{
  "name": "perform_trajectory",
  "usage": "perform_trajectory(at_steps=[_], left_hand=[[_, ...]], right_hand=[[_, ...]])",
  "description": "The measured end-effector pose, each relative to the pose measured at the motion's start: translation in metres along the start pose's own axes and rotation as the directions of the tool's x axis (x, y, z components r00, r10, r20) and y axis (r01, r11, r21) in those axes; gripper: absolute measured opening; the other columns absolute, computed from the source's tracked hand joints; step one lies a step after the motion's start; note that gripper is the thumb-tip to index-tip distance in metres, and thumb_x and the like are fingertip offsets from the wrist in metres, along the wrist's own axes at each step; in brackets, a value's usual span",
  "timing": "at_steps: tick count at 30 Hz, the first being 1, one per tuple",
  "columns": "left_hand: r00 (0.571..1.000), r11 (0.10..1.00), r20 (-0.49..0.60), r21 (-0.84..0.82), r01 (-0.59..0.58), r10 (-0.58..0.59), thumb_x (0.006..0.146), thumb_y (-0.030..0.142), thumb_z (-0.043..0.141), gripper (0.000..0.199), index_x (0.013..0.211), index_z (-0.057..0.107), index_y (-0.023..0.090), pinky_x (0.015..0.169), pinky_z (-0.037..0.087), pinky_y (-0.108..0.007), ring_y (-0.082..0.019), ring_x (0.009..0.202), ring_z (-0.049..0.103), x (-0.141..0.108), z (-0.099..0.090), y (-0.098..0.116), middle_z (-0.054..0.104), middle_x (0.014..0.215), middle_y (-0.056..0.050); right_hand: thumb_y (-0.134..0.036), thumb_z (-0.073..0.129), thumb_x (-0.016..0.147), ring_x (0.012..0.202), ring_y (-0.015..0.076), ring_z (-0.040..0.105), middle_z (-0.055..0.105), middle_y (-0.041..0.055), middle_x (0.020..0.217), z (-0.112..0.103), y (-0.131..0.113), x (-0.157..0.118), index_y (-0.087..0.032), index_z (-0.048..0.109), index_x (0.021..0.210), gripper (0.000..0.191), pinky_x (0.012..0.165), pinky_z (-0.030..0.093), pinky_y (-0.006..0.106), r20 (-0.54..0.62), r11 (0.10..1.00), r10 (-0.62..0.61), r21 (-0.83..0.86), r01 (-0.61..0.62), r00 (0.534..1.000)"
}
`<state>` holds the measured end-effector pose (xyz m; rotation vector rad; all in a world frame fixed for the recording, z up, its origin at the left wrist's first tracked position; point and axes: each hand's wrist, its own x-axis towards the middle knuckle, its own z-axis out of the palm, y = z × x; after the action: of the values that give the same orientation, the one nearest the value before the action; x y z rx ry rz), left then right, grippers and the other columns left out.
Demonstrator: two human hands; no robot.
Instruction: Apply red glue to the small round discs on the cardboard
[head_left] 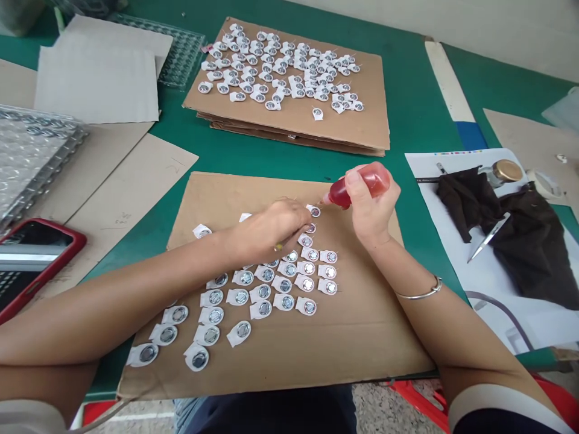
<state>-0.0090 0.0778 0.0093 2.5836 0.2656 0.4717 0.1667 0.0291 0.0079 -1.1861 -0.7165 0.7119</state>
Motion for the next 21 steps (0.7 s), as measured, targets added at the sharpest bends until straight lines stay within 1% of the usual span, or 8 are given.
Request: perform_trajectory(at_steps=[2,5,8,10,13,17,21], left_hand=[[0.999,0.997,0.032,0.071,-0.039,0.037,0.081,0.009,0.045,0.013,0.086,0.057,0.012,0.071,0.044,-0.033,-0.018,0.074,0.056,-0.003,0.003,0.001,0.061,0.079,-0.008],[0.995,0.987,0.064,0.142,-0.079,0.071,0.079,0.007,0.045,0.014,0.085,0.056,0.012,0.074,0.046,-0.035,-0.019,0.075,0.057,-0.005,0.005,0.004,0.061,0.078,-0.009],[0.992,0.976,0.082,0.191,-0.106,0.092,0.077,0.004,0.047,0.014,0.085,0.056,0.012,0.078,0.047,-0.037,-0.02,0.078,0.058,-0.005,0.005,0.007,0.062,0.079,-0.01],[0.992,0.968,0.09,0.228,-0.107,0.088,0.077,0.002,0.046,0.015,0.085,0.056,0.011,0.079,0.047,-0.038,-0.021,0.081,0.059,-0.005,0.005,0.009,0.062,0.081,-0.012],[0.992,0.964,0.081,0.244,-0.11,0.093,0.079,0.001,0.044,0.016,0.085,0.056,0.01,0.081,0.048,-0.039,-0.022,0.085,0.059,-0.006,0.007,0.01,0.063,0.083,-0.013],[0.994,0.969,0.061,0.226,-0.104,0.093,0.08,0.001,0.044,0.018,0.087,0.057,0.011,0.082,0.048,-0.04,-0.022,0.086,0.06,-0.007,0.009,0.01,0.064,0.084,-0.013],[0.994,0.973,0.062,0.204,-0.106,0.095,0.081,0.003,0.044,0.017,0.086,0.057,0.011,0.08,0.049,-0.041,-0.022,0.084,0.06,-0.006,0.008,0.009,0.063,0.082,-0.013]], right_hand=[[-0.028,0.073,0.068,0.087,0.0167,0.062,0.058,-0.0002,0.07,0.0,0.001,-0.002,-0.021,0.054,0.073,0.021,0.067,0.056,0.03,0.011,0.997,-0.055,-0.051,0.056,0.998],[-0.031,0.074,0.068,0.084,0.0165,0.061,0.059,0.0002,0.071,-0.003,0.004,-0.003,-0.021,0.057,0.071,0.02,0.07,0.055,0.031,0.087,0.975,-0.137,-0.166,0.15,0.987],[-0.036,0.07,0.073,0.076,0.0141,0.058,0.058,0.0001,0.069,-0.007,0.007,-0.002,-0.021,0.059,0.07,0.019,0.076,0.054,0.032,0.181,0.928,-0.187,-0.289,0.234,0.966],[-0.038,0.067,0.075,0.072,0.013,0.056,0.057,0.0003,0.068,-0.009,0.008,-0.001,-0.021,0.06,0.07,0.019,0.079,0.052,0.032,0.204,0.897,-0.21,-0.348,0.271,0.956],[-0.039,0.067,0.076,0.07,0.0129,0.055,0.057,0.0005,0.068,-0.01,0.01,0.0,-0.021,0.06,0.071,0.02,0.077,0.052,0.032,0.201,0.899,-0.205,-0.349,0.266,0.958],[-0.037,0.07,0.073,0.074,0.0137,0.057,0.058,-0.0003,0.069,-0.01,0.011,-0.001,-0.022,0.06,0.072,0.018,0.072,0.053,0.031,0.208,0.937,-0.146,-0.286,0.202,0.967],[-0.036,0.073,0.069,0.074,0.0137,0.058,0.057,0.0008,0.069,-0.009,0.011,-0.002,-0.02,0.059,0.069,0.021,0.07,0.052,0.03,0.153,0.949,-0.131,-0.266,0.168,0.98]])
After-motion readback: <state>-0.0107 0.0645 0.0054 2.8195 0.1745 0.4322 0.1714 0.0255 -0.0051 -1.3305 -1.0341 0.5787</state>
